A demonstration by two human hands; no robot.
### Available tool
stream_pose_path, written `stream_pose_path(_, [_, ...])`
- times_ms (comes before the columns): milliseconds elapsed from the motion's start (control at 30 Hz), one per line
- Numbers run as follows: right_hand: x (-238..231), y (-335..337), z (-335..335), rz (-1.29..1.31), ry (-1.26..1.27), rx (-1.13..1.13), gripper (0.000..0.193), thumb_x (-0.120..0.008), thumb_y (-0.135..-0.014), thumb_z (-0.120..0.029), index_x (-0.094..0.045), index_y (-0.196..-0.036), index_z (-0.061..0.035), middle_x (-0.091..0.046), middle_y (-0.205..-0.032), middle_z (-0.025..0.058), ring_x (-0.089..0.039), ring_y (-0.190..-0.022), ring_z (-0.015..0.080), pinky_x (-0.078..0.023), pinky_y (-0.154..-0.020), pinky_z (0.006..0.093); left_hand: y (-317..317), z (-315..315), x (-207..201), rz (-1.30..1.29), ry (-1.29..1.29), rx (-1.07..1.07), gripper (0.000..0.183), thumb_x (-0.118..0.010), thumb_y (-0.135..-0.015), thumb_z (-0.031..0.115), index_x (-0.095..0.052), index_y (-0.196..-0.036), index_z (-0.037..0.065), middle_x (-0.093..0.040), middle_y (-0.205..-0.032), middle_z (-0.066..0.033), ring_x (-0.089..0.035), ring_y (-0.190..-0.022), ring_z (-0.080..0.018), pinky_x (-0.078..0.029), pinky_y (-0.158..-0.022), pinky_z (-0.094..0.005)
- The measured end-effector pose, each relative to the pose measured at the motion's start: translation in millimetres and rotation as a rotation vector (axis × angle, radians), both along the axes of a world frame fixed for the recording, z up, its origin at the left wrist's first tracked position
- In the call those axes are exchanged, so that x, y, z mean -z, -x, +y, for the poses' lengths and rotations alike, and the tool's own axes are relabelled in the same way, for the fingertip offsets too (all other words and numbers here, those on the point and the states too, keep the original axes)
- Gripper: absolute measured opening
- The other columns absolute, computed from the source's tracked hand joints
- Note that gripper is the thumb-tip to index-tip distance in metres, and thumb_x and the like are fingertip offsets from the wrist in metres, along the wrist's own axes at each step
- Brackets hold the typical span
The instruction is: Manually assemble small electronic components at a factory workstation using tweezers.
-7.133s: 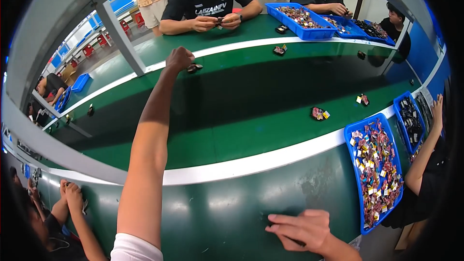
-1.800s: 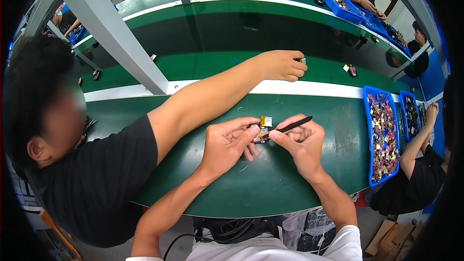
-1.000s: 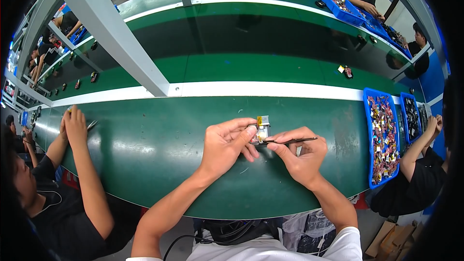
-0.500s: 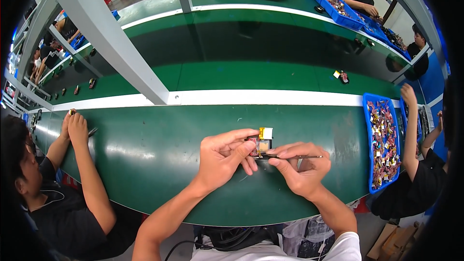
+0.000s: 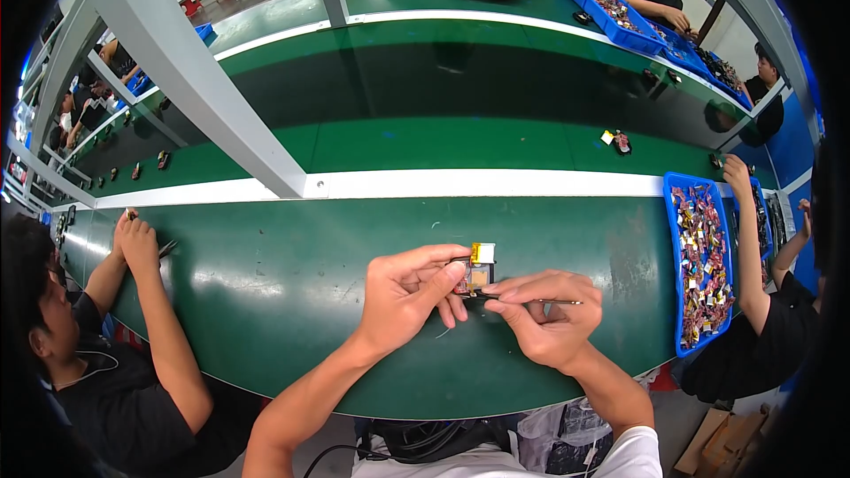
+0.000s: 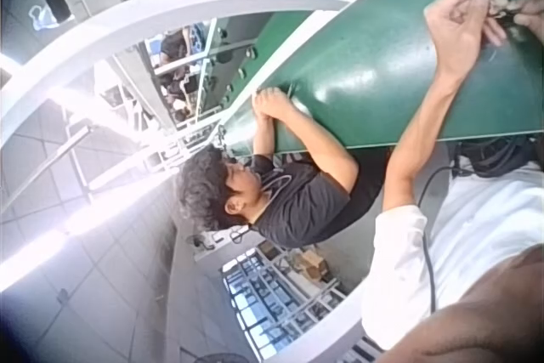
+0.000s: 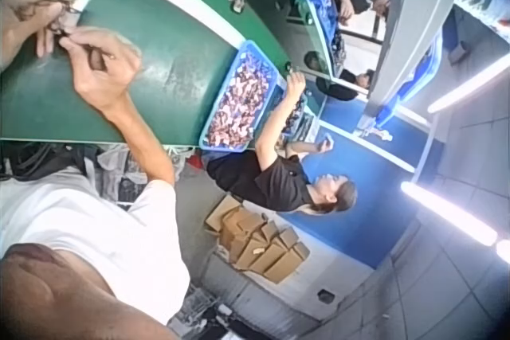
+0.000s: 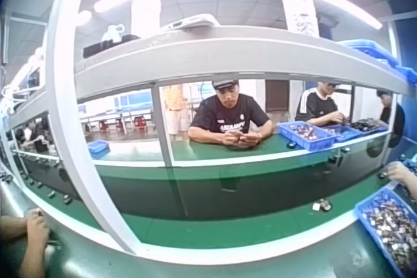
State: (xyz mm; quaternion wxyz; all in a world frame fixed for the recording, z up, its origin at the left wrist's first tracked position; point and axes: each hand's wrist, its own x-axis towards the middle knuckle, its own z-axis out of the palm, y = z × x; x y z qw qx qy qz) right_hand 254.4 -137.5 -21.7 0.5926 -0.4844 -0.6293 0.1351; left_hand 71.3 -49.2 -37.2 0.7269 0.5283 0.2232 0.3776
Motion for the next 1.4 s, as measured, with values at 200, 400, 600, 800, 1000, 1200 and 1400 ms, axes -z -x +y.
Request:
stream_pose_path(200, [6,0,0,-0.149,-0.055,0.022,0.018,-0.083,-0.07,0.003,-0.075,-0.081,-0.0086,-0.078,-0.084,0.0062,-0.053,-0.043,0.006,-0.031,-0.042,0.0205,-2,0,-4,0.166,-0.128,-0.039,0.028,-0.07,-0.092,0.0,-0.067,-0.118,-0.009,-0.072,-0.078,-0.011,-0.067,-0.06,-0.011,-0.051,-0.047,-0.023])
stream_pose_path(400, [11,2,4,-0.328,-0.143,0.021,0.023,-0.082,-0.065,0.005,-0.076,-0.082,-0.0092,-0.078,-0.085,0.005,-0.062,-0.051,0.0078,-0.033,-0.044,0.0215,-3,4,-6,0.298,-0.206,-0.106,0.022,-0.073,-0.09,0.0,-0.07,-0.109,-0.009,-0.07,-0.07,-0.0072,-0.064,-0.054,-0.0082,-0.049,-0.046,-0.0218])
stream_pose_path(600, [9,7,4,-0.347,-0.143,0.028,0.024,-0.081,-0.066,0.006,-0.075,-0.083,-0.0096,-0.078,-0.085,0.0035,-0.067,-0.056,0.0085,-0.034,-0.043,0.0224,-1,5,-7,0.313,-0.091,-0.066,0.021,-0.071,-0.091,0.0,-0.069,-0.109,-0.009,-0.071,-0.074,-0.0088,-0.064,-0.055,-0.0087,-0.051,-0.047,-0.0231])
stream_pose_path(800, [14,9,5,-0.23,-0.083,0.021,0.019,-0.082,-0.07,0.003,-0.073,-0.082,-0.0087,-0.078,-0.081,0.0039,-0.066,-0.054,0.0105,-0.038,-0.045,0.0222,-2,1,-3,0.295,0.009,-0.046,0.019,-0.067,-0.093,-0.002,-0.066,-0.109,-0.011,-0.072,-0.08,-0.0125,-0.067,-0.058,-0.0128,-0.054,-0.048,-0.0244])
stream_pose_path(1000, [12,-1,18,-0.141,-0.1,0.012,0.017,-0.083,-0.072,0.002,-0.072,-0.082,-0.0051,-0.078,-0.084,0.0068,-0.061,-0.05,0.007,-0.04,-0.044,0.0207,-6,17,-4,0.329,0.039,-0.044,0.019,-0.066,-0.092,-0.003,-0.064,-0.109,-0.012,-0.071,-0.084,-0.0147,-0.067,-0.057,-0.0158,-0.055,-0.049,-0.0261])
stream_pose_path(1200, [11,-35,14,0.011,-0.065,0.208,0.016,-0.083,-0.073,0.004,-0.072,-0.083,-0.0016,-0.078,-0.092,0.0092,-0.048,-0.044,0.0023,-0.036,-0.043,0.0186,-51,135,-7,0.378,0.013,-0.089,0.024,-0.07,-0.091,0.007,-0.066,-0.107,-0.01,-0.074,-0.093,-0.0156,-0.066,-0.062,-0.0145,-0.057,-0.059,-0.027])
stream_pose_path(1400, [22,-27,21,-0.009,-0.058,0.247,0.017,-0.086,-0.073,-0.006,-0.075,-0.086,-0.0079,-0.071,-0.073,0.0002,-0.045,-0.04,0.0089,-0.035,-0.042,0.0246,-85,329,18,0.346,0.039,-0.446,0.015,-0.071,-0.09,0.001,-0.067,-0.098,-0.012,-0.071,-0.095,-0.0149,-0.071,-0.067,-0.0204,-0.065,-0.062,-0.0276])
